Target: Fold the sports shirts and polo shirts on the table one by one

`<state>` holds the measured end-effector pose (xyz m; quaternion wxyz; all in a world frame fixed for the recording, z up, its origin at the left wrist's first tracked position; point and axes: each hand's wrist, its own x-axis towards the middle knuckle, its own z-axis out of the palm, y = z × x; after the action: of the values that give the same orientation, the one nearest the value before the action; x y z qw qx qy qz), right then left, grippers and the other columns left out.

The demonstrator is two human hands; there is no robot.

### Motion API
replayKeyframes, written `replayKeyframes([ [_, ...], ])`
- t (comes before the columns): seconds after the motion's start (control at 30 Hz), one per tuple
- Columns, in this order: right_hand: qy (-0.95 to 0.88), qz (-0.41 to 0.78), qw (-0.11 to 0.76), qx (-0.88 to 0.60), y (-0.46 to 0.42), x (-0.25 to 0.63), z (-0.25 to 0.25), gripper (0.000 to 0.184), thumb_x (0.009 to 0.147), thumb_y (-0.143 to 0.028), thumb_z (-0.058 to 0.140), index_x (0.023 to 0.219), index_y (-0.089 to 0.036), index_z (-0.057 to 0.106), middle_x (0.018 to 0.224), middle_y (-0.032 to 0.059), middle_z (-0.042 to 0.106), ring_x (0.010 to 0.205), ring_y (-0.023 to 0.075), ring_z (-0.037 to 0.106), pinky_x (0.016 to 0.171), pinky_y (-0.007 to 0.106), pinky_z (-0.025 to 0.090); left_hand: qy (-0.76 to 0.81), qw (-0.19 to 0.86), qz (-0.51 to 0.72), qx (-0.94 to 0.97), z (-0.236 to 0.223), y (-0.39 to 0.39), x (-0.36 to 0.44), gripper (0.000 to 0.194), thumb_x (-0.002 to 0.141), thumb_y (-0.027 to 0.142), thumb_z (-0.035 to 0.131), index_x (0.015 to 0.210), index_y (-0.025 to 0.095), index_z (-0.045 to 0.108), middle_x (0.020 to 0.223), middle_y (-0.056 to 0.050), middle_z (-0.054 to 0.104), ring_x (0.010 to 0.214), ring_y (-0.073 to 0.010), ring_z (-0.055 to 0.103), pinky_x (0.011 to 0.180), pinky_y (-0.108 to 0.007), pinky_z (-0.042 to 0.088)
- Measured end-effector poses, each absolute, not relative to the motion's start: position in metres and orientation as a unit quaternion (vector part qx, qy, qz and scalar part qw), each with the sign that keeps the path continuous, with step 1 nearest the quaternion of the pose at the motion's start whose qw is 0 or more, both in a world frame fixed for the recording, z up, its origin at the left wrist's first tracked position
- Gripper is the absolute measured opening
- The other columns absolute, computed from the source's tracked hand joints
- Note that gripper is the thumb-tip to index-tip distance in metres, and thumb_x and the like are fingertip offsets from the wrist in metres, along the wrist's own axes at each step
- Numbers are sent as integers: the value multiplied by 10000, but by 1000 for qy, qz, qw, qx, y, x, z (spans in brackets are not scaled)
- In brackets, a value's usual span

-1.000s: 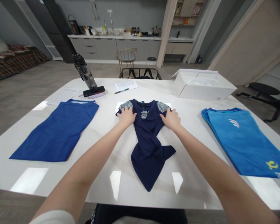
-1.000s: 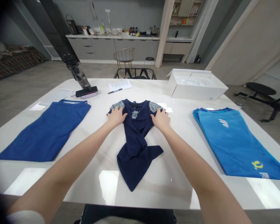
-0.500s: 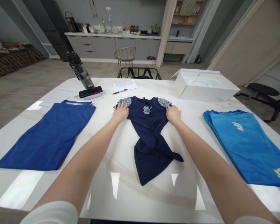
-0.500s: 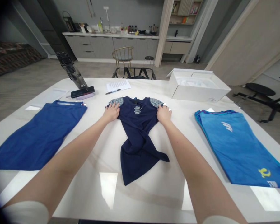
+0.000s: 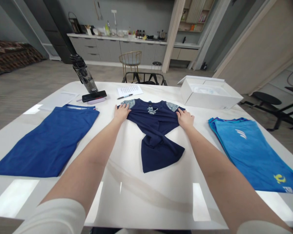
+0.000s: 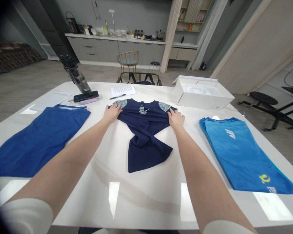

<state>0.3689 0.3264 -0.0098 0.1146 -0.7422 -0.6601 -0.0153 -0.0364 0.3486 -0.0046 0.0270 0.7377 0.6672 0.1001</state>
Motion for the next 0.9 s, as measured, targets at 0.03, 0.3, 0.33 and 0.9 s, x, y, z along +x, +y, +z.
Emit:
replayKeyframes([
  [0.03, -660, -5, 116, -742, 322, 367, -9, 565, 1071, -495, 230, 1539, -269, 451, 1441, 172, 558, 1282, 353, 482, 1061, 613, 321, 658, 15, 126, 743, -1, 342, -28, 516, 1041, 334, 329, 1517, 191, 469, 1566, -155, 469, 1470, -302, 380, 1244, -566, 106],
  [0.3, -781, -24, 174, -600, 253, 340, 3, 400, 1024, -308, 411, 1329, -235, 659, 1520, 106, 505, 1388, 293, 410, 1166, 525, 263, 356, 142, 169, 908, 27, 244, 70, 400, 952, 265, 475, 1301, 277, 671, 1365, -39, 669, 1292, -214, 576, 1240, -423, 243],
  [0.33, -806, -11, 176, -566, 242, 335, 4, 365, 1005, -260, 439, 1254, -231, 704, 1457, 105, 559, 1334, 280, 462, 1133, 479, 316, 339, 143, 157, 916, 27, 229, 79, 418, 929, 241, 492, 1307, 279, 665, 1375, -40, 662, 1296, -214, 570, 1237, -424, 241],
  [0.9, -854, 105, 147, -488, 170, 315, 11, 470, 980, -252, 576, 1444, -313, 533, 1183, 77, 595, 1069, 237, 585, 843, 331, 448, 480, 171, 280, 814, 38, 151, 71, 143, 934, 293, 574, 1033, 259, 672, 983, -28, 607, 1001, -221, 586, 925, -395, 430],
])
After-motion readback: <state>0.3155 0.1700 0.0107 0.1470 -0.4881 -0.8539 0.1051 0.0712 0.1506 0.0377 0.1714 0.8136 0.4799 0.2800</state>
